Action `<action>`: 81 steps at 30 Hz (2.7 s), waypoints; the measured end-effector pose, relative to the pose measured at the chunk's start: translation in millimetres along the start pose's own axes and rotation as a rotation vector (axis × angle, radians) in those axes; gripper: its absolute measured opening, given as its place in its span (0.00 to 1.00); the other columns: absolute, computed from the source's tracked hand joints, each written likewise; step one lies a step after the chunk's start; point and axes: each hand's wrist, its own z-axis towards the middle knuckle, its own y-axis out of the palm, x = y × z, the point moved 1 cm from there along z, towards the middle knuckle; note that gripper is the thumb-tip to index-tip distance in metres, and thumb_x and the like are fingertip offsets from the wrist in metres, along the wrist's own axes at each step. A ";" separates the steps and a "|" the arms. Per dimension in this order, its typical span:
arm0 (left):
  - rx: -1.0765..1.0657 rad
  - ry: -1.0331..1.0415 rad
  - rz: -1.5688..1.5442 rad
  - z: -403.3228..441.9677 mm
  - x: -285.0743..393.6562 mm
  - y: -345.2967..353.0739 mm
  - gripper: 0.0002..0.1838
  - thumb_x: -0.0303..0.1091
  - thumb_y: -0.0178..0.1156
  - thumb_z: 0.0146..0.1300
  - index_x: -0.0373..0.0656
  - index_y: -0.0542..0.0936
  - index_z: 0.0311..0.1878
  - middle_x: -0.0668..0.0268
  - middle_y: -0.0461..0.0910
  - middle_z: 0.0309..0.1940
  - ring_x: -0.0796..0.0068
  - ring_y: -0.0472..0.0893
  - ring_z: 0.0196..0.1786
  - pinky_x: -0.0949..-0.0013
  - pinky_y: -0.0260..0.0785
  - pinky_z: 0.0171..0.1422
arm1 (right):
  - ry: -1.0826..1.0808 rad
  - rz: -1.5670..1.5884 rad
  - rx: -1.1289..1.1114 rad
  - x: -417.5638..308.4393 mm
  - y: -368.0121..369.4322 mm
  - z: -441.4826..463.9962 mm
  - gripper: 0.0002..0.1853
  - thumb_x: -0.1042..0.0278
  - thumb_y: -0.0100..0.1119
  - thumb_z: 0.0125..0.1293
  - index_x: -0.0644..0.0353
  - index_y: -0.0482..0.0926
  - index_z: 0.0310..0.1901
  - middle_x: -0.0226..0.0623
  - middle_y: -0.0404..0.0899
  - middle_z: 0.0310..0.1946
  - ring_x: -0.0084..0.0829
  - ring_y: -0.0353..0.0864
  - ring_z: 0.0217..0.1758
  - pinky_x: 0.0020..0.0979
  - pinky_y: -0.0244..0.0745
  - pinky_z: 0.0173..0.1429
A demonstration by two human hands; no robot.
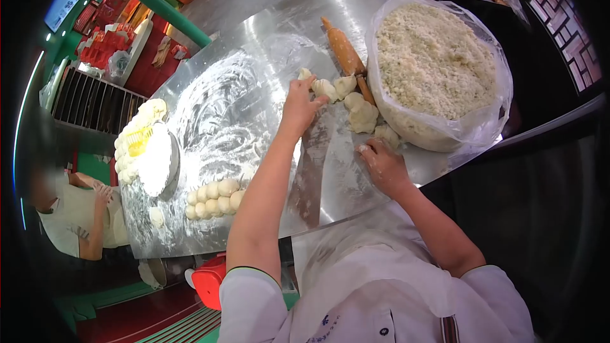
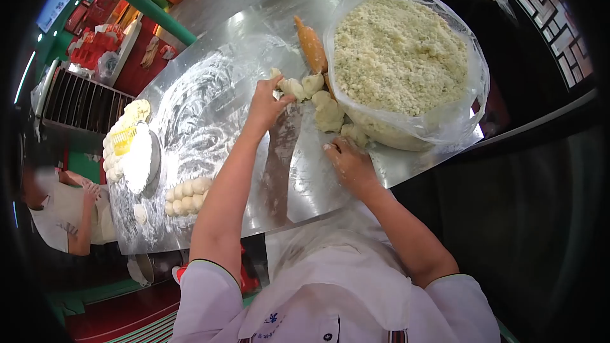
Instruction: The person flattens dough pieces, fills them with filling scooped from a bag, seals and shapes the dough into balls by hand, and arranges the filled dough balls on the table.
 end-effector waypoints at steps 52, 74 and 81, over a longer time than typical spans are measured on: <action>-0.077 -0.370 -0.409 -174.8 -5.1 -32.6 0.18 0.31 0.68 0.63 0.39 0.79 0.54 0.58 0.82 0.51 0.64 0.83 0.52 0.65 0.75 0.58 | -0.128 0.038 0.144 -6.2 -3.9 2.6 0.08 0.70 0.60 0.68 0.54 0.81 0.48 0.33 0.80 0.43 0.40 0.80 0.50 0.40 0.80 0.45; 0.446 -0.436 -1.414 -207.1 11.8 -49.0 0.17 0.22 0.58 0.70 0.38 0.74 0.62 0.59 0.79 0.51 0.71 0.82 0.51 0.69 0.78 0.50 | -0.189 0.568 -0.075 -129.5 19.2 26.0 0.18 0.76 0.66 0.62 0.62 0.74 0.52 0.46 0.78 0.48 0.49 0.80 0.49 0.44 0.78 0.51; 0.439 -0.386 -1.406 -217.4 -8.2 -65.6 0.16 0.24 0.57 0.71 0.37 0.73 0.60 0.53 0.80 0.52 0.63 0.84 0.46 0.66 0.80 0.46 | -0.655 0.215 -0.443 -121.9 57.7 -7.6 0.33 0.58 0.63 0.69 0.64 0.67 0.71 0.53 0.65 0.73 0.51 0.63 0.76 0.45 0.61 0.78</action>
